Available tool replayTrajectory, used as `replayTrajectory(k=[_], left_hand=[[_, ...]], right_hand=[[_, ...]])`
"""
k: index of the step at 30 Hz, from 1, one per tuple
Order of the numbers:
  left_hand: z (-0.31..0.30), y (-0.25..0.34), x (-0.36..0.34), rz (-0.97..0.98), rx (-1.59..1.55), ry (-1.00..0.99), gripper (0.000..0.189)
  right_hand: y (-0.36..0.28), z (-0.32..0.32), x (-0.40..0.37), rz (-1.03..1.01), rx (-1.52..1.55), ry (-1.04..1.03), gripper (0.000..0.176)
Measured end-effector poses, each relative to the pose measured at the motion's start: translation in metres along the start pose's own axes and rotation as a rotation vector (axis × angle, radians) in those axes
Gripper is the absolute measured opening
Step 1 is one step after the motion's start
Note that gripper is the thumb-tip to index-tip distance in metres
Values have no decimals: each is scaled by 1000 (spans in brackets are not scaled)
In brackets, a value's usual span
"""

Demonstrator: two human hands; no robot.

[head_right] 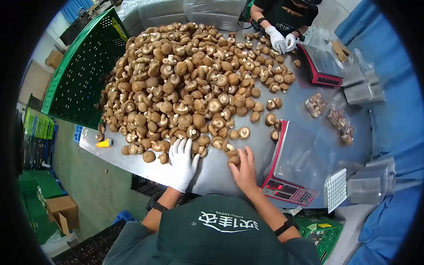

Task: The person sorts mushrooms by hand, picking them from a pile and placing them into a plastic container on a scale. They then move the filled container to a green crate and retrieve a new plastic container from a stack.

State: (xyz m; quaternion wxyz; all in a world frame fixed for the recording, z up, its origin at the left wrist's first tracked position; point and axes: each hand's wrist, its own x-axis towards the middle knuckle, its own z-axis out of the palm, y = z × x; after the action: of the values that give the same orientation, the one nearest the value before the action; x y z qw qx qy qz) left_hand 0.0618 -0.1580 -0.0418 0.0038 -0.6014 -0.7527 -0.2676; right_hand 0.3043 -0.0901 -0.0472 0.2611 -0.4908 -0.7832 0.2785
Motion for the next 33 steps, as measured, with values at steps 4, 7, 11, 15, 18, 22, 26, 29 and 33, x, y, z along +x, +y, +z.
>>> replayTrajectory(k=[4, 7, 11, 15, 18, 22, 26, 29, 33], left_hand=[[11, 7, -14, 89, -91, -72, 63], [16, 11, -31, 178, -147, -129, 67], [28, 18, -41, 345, -117, -195, 63], [35, 17, -36, 407, -31, -197, 56], [27, 19, -23, 358, -17, -215, 55], [11, 9, -18, 491, -246, -306, 55], [4, -5, -21, 498, -373, -287, 59], [-9, -10, 3, 235, -288, -33, 67], [-3, -20, 59, 50, -97, 113, 75]], right_hand=[[-4, 4, 15, 19, 45, -14, 66], [-13, 10, 26, -24, 56, -57, 61], [-32, 14, 47, -190, -81, -27, 54], [-46, 34, 79, -396, -78, -133, 46], [-46, 53, 90, -524, -302, -171, 40], [-39, 35, 80, -514, -245, -211, 38], [-32, 18, 58, -488, -196, -209, 35], [-23, 11, 37, -514, -199, -156, 33], [-16, 7, 18, -463, -183, -144, 32]])
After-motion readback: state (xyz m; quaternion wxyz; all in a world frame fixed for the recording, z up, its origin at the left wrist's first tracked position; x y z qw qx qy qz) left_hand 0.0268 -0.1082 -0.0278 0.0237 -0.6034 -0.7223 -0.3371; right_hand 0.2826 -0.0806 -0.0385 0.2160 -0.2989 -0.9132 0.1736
